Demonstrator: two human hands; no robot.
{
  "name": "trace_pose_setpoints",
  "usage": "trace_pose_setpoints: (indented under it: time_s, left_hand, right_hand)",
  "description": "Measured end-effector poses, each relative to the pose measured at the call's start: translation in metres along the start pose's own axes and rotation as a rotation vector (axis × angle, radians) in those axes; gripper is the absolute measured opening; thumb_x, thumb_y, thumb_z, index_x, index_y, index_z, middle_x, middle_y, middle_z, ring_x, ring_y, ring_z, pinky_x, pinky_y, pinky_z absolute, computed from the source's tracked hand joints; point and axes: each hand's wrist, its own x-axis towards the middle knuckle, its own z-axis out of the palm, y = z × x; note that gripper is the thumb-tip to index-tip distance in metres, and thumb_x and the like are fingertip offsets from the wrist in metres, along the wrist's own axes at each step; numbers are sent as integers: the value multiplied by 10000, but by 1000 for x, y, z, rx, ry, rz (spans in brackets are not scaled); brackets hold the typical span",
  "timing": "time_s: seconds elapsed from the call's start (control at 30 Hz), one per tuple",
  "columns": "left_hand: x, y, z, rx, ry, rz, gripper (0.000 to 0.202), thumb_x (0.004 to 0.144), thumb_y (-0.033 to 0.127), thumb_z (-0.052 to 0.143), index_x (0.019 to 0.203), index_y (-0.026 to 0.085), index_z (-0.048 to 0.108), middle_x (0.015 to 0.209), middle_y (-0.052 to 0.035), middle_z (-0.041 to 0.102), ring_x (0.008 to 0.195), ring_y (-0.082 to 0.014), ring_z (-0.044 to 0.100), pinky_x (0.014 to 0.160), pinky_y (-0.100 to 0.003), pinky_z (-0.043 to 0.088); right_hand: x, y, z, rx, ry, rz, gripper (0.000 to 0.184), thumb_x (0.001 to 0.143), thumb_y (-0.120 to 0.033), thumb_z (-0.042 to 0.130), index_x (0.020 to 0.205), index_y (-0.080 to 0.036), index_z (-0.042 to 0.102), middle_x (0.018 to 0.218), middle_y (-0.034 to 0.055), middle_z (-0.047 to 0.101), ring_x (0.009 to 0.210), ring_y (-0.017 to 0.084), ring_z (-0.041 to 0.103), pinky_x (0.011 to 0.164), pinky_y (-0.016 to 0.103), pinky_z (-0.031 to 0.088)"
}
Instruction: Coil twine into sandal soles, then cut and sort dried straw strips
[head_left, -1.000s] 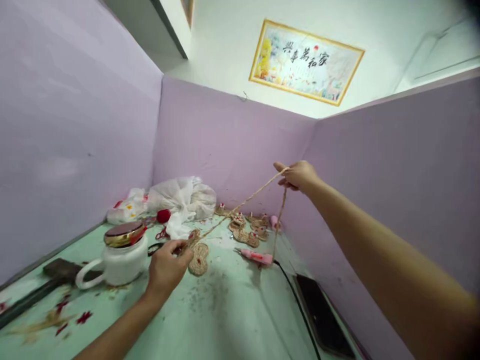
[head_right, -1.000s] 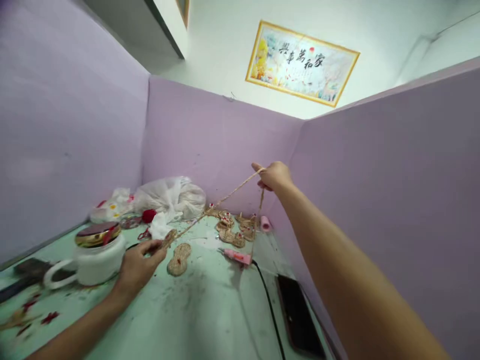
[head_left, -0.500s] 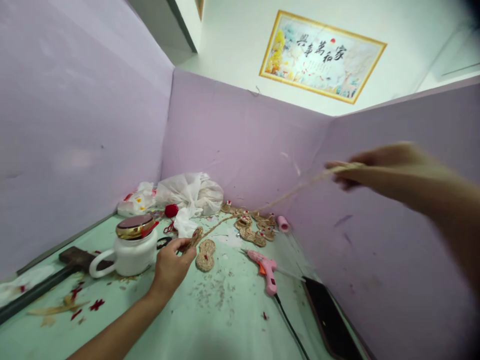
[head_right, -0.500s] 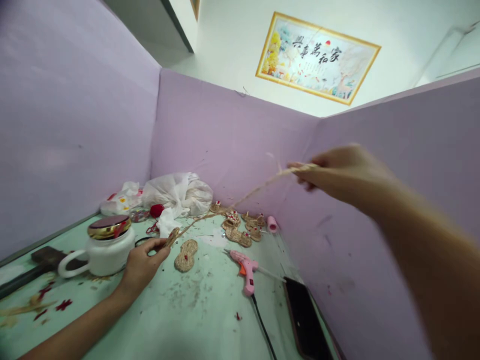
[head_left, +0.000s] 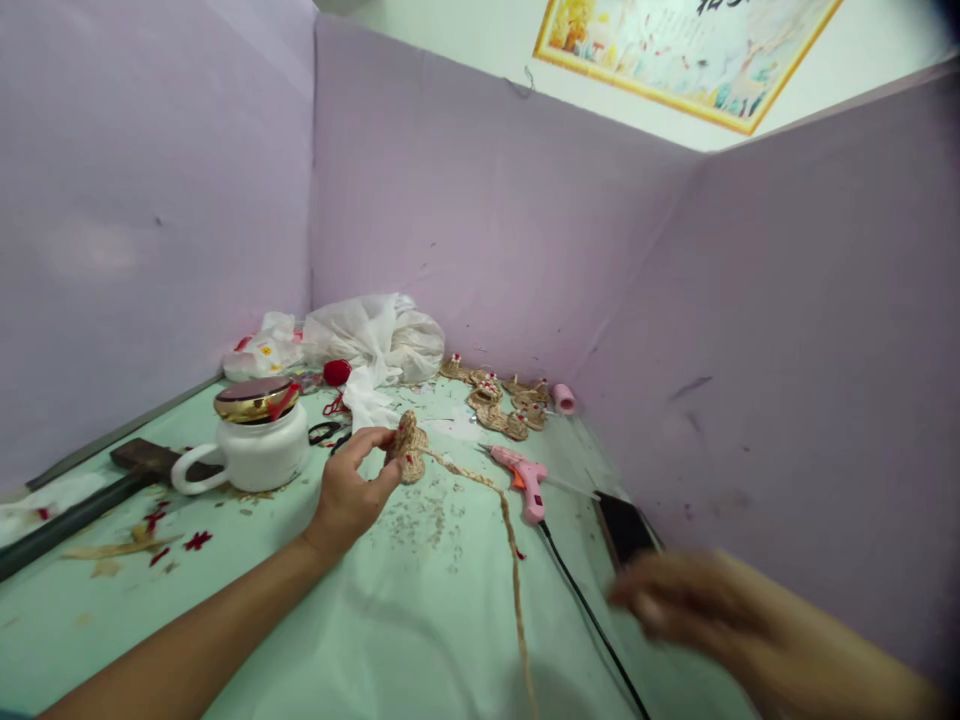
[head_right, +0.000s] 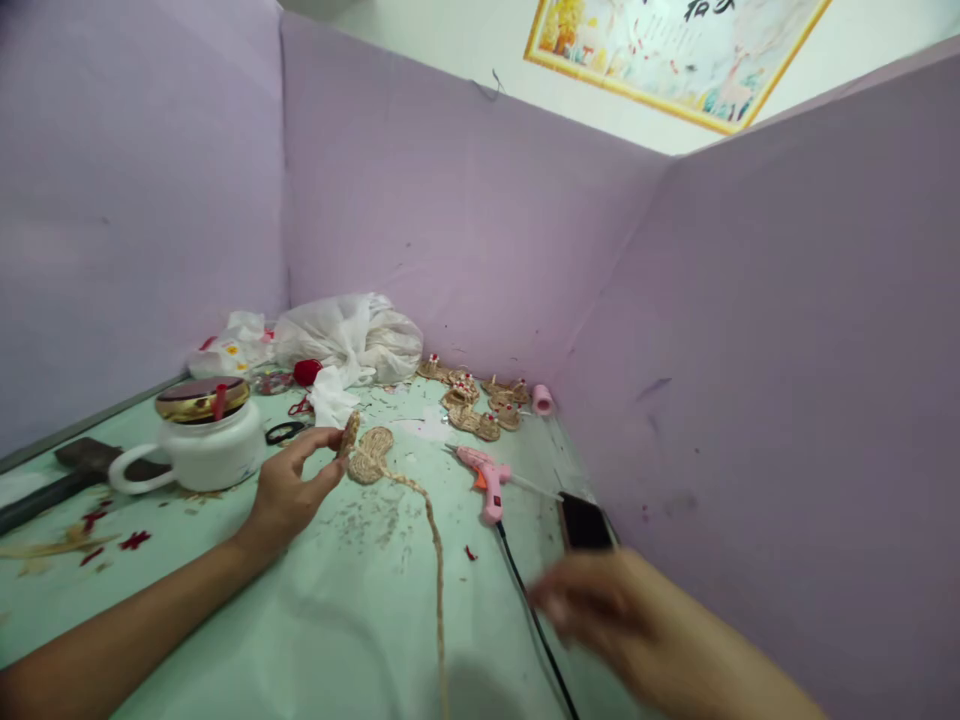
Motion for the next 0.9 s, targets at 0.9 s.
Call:
trace_pose_setpoints:
  time_s: [0.9]
  left_hand:
    - [-18, -3, 12, 93, -178, 9, 266, 649, 135, 548, 905, 139, 619, 959, -110, 641, 912, -210, 592, 842, -357, 470]
  right_hand:
    - [-61, 23, 89, 782, -198, -406, 386, 813, -481, 457, 934, -168, 649, 524, 9, 499, 486, 136, 425, 461, 252, 350]
